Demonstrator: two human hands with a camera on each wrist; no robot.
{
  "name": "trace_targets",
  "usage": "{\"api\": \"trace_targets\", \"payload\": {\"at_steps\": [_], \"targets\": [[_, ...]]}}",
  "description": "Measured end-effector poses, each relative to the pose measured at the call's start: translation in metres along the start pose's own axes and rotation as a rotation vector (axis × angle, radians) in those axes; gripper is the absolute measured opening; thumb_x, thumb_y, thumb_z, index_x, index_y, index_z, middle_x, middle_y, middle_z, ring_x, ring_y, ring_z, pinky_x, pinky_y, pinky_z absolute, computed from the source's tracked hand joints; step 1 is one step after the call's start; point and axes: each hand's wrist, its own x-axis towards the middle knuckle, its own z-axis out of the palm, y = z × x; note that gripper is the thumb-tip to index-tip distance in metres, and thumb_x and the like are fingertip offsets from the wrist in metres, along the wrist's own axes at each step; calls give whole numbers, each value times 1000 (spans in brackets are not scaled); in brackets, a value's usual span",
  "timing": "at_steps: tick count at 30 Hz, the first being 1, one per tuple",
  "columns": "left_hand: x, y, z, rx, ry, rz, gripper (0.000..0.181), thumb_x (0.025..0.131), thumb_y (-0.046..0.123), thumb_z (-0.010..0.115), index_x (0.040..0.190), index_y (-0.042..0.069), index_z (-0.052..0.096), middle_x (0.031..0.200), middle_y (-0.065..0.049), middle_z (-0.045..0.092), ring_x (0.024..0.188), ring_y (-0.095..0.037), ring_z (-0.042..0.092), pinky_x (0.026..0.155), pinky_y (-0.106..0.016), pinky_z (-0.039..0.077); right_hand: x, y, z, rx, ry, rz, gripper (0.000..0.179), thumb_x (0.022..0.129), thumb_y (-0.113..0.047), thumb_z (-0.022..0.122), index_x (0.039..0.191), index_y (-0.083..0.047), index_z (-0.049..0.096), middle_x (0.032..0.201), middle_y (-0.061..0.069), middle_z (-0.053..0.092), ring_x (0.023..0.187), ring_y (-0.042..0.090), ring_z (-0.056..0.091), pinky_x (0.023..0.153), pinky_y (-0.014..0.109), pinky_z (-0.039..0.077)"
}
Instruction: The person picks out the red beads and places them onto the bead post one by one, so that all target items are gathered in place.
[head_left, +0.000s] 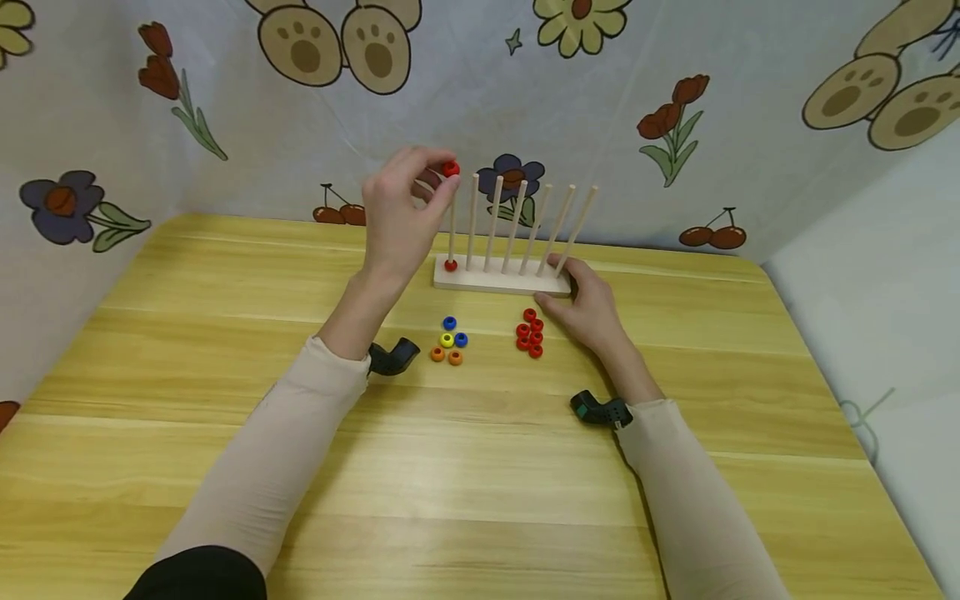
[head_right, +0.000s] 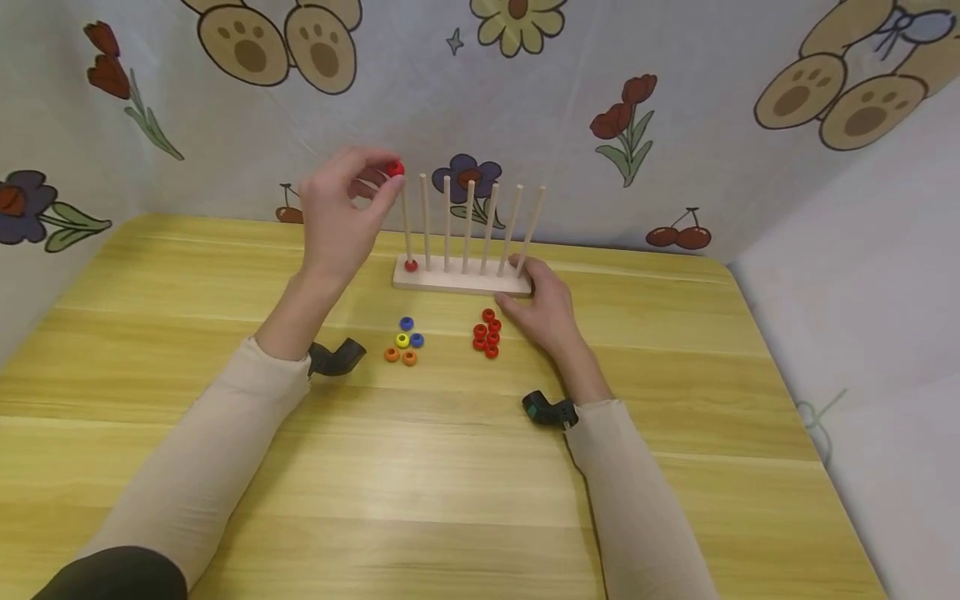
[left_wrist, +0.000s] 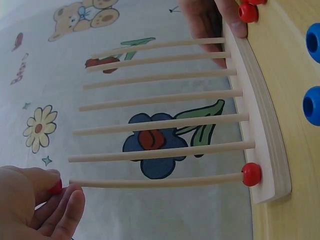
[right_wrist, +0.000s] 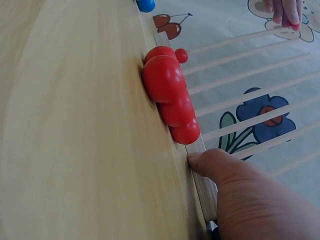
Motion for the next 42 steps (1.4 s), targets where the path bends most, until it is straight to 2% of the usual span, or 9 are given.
{"api": "trace_targets", "payload": {"at_steps": [11, 19, 23, 26, 29, 32, 34, 38, 42], "targets": [[4, -7, 3, 44, -59, -65, 19, 99, 11, 74, 115, 0, 77, 105, -13, 77, 86, -22, 72, 77, -31, 60, -1, -1, -1, 17, 1, -4, 60, 94, -23, 81, 148, -8, 58, 149, 16, 60, 141, 36, 55, 117, 53, 43], [4, -4, 2, 86, -160, -115, 20, 99, 10, 73, 116, 0, 76, 107, -15, 76, 88, -24, 71, 81, -35, 62, -2, -2, -1, 10, -2, 4, 60, 94, -23, 80, 148, -8, 58, 149, 16, 60, 140, 36, 55, 116, 53, 43], [4, -2, 0, 144, -150, -147, 26, 99, 17, 74, 122, 5, 75, 110, -14, 74, 82, -26, 69, 79, -33, 59, -2, -3, -2, 14, 0, -1, 60, 94, -23, 80, 148, -8, 58, 149, 17, 60, 139, 36, 55, 115, 53, 44], [4, 0, -2, 163, -97, -125, 28, 98, 20, 76, 122, 7, 76, 108, -13, 72, 76, -27, 63, 73, -30, 50, -2, -3, -2, 12, 0, -2, 59, 94, -23, 80, 147, -8, 58, 148, 17, 60, 139, 35, 56, 115, 53, 44], [5, 2, -2, 132, -45, -41, 22, 97, 17, 77, 114, 3, 78, 105, -14, 72, 74, -27, 59, 69, -29, 45, -2, -2, -3, 12, -3, 0, 59, 94, -23, 80, 147, -8, 58, 148, 17, 60, 139, 35, 56, 115, 53, 44], [4, 3, 1, 83, -26, 46, 16, 96, 13, 77, 107, 0, 78, 101, -15, 73, 73, -26, 61, 65, -29, 47, -2, -2, -3, 11, -3, 6, 60, 94, -23, 80, 148, -8, 58, 149, 17, 60, 139, 36, 56, 115, 53, 44], [4, 4, 4, 56, -29, 90, 14, 96, 11, 76, 103, -1, 78, 96, -16, 73, 72, -25, 63, 64, -30, 50, -2, -2, -3, 9, -4, 11, 60, 95, -23, 80, 148, -8, 57, 150, 16, 59, 140, 36, 55, 115, 53, 43], [-1, 4, 10, 30, -57, 110, 13, 96, 11, 75, 102, -1, 78, 92, -14, 72, 70, -22, 63, 64, -29, 53, -2, -2, -3, 4, -5, 11, 60, 95, -24, 80, 148, -8, 57, 150, 16, 59, 141, 35, 54, 117, 53, 42], [-9, 5, 18, 39, -149, 99, 11, 97, 10, 75, 101, 1, 77, 89, -12, 72, 69, -21, 61, 64, -29, 52, -2, -3, -3, 6, -4, 3, 59, 95, -24, 80, 148, -8, 58, 149, 17, 60, 140, 36, 55, 116, 53, 43]]}}
